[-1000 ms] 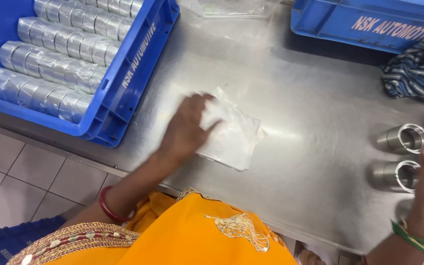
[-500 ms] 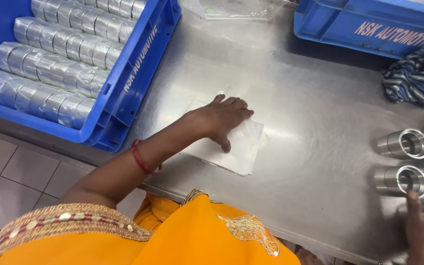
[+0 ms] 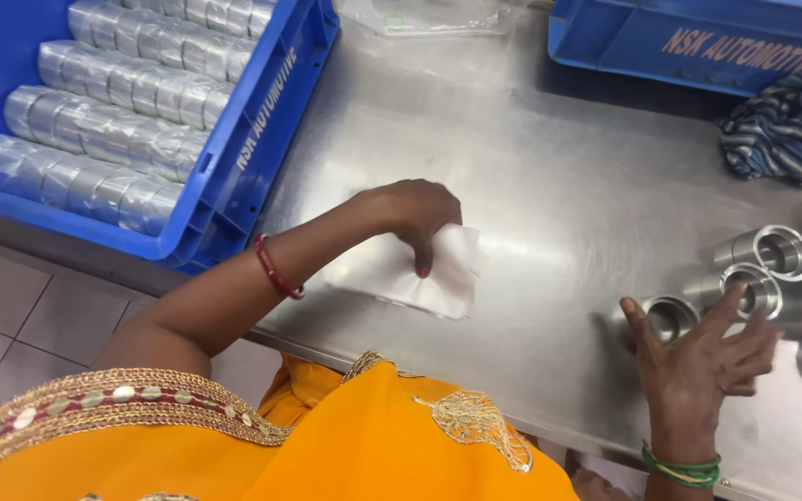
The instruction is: The person wraps individual metal bearings in small plastic bags and places them into rows within a blue plastic crate.
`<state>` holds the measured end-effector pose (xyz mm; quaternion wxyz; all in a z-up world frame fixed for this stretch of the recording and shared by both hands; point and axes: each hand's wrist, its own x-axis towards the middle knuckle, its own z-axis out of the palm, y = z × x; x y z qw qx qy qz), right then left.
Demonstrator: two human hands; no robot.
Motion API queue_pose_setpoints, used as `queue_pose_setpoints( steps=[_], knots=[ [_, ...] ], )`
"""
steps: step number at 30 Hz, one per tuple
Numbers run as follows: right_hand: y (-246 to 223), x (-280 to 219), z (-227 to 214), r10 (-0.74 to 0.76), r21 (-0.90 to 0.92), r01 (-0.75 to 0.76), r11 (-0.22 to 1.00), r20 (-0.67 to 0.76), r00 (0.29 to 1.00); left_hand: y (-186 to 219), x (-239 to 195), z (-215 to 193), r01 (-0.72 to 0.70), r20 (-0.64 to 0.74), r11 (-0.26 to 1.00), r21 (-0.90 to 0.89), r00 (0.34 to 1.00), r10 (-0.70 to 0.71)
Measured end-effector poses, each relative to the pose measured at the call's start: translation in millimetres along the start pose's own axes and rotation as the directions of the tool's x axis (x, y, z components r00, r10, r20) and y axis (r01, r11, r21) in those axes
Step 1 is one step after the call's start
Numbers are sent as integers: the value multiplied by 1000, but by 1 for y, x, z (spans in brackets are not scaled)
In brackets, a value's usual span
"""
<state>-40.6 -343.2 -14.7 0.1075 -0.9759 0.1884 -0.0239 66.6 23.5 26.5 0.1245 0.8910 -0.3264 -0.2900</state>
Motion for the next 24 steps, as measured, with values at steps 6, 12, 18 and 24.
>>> queue_pose_setpoints(
  steps=[6, 12, 18, 24],
  knots=[
    [-96, -21, -37, -543, 675, 277, 684, 217, 811, 26, -59, -5, 25, -247, 772, -635, 940, -234],
    [-169, -35, -10, -676, 862, -73, 501, 443, 588, 59, -76, 40, -485, -348, -26, -874, 663, -663],
    [-174, 11, 10, -688, 663, 268, 699, 521, 505, 30, -87, 126, 284, -841, 821, -494, 81, -534],
    [-202, 2, -45, -473, 213, 460, 862, 663, 580, 91, -84, 91, -1, -582, 915, -404, 772, -256]
  ],
)
